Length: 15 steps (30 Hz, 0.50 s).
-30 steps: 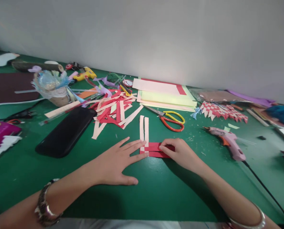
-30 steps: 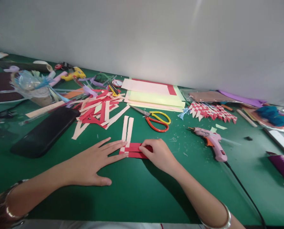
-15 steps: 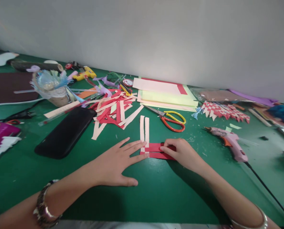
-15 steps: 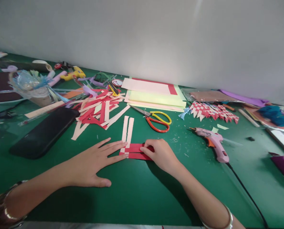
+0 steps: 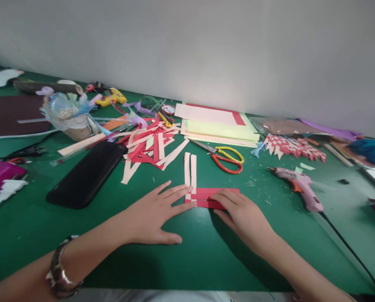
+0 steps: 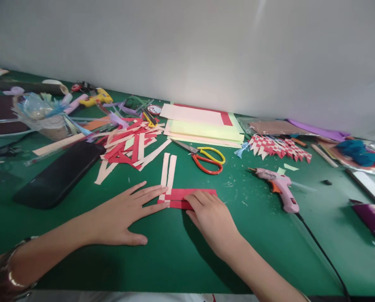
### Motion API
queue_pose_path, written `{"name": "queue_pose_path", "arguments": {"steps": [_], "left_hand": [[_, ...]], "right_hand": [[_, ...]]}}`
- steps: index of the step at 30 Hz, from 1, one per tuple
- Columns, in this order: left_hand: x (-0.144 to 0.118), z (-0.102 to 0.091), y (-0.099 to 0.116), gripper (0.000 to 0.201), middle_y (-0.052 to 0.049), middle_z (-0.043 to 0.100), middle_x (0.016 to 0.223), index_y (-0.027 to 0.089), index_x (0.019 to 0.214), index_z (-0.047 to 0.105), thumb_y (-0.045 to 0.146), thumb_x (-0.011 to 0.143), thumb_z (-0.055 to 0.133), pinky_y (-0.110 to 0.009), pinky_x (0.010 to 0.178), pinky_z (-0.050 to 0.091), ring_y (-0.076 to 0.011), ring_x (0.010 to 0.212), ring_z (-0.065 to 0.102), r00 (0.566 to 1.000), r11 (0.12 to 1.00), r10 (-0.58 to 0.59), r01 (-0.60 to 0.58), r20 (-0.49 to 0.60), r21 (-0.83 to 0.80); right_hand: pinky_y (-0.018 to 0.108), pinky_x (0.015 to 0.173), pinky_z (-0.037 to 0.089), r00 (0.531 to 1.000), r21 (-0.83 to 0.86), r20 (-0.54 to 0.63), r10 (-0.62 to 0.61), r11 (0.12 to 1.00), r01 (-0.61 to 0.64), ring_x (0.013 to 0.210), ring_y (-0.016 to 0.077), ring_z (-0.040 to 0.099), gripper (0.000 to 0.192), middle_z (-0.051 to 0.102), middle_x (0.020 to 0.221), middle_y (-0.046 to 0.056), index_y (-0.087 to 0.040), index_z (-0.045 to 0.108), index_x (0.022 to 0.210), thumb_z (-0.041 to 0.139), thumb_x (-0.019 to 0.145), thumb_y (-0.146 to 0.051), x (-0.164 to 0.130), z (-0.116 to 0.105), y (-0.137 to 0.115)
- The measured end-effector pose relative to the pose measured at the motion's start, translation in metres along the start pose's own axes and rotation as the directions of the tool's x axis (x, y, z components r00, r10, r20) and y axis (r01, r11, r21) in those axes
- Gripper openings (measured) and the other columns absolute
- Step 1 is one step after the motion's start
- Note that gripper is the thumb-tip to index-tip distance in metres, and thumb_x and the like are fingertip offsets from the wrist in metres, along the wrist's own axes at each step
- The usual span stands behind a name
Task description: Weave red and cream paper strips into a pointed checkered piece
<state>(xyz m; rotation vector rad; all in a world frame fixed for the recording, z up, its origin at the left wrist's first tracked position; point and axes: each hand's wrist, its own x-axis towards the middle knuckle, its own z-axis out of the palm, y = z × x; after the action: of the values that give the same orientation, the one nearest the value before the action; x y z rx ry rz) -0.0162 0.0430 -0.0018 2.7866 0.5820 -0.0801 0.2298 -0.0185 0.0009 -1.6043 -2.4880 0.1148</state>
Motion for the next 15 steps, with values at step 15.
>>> {"name": "queue_pose_path", "arguments": {"steps": [15], "left_hand": [[0.000,-0.001,0.000,0.069,-0.007,0.016,0.149,0.029,0.138,0.029,0.062,0.080,0.046,-0.046,0.109,0.009,-0.0255,0.135,0.019,1.000,1.000,0.005,-0.005,-0.009,0.013]], "right_hand": [[0.031,0.072,0.043,0.986,0.172,0.121,0.113,0.976,-0.133,0.084,0.0198,0.059,0.022,0.064,0.096,0.006,-0.019,0.057,0.101,0.049,0.085,-0.032,0.011,-0.009,-0.011]]}}
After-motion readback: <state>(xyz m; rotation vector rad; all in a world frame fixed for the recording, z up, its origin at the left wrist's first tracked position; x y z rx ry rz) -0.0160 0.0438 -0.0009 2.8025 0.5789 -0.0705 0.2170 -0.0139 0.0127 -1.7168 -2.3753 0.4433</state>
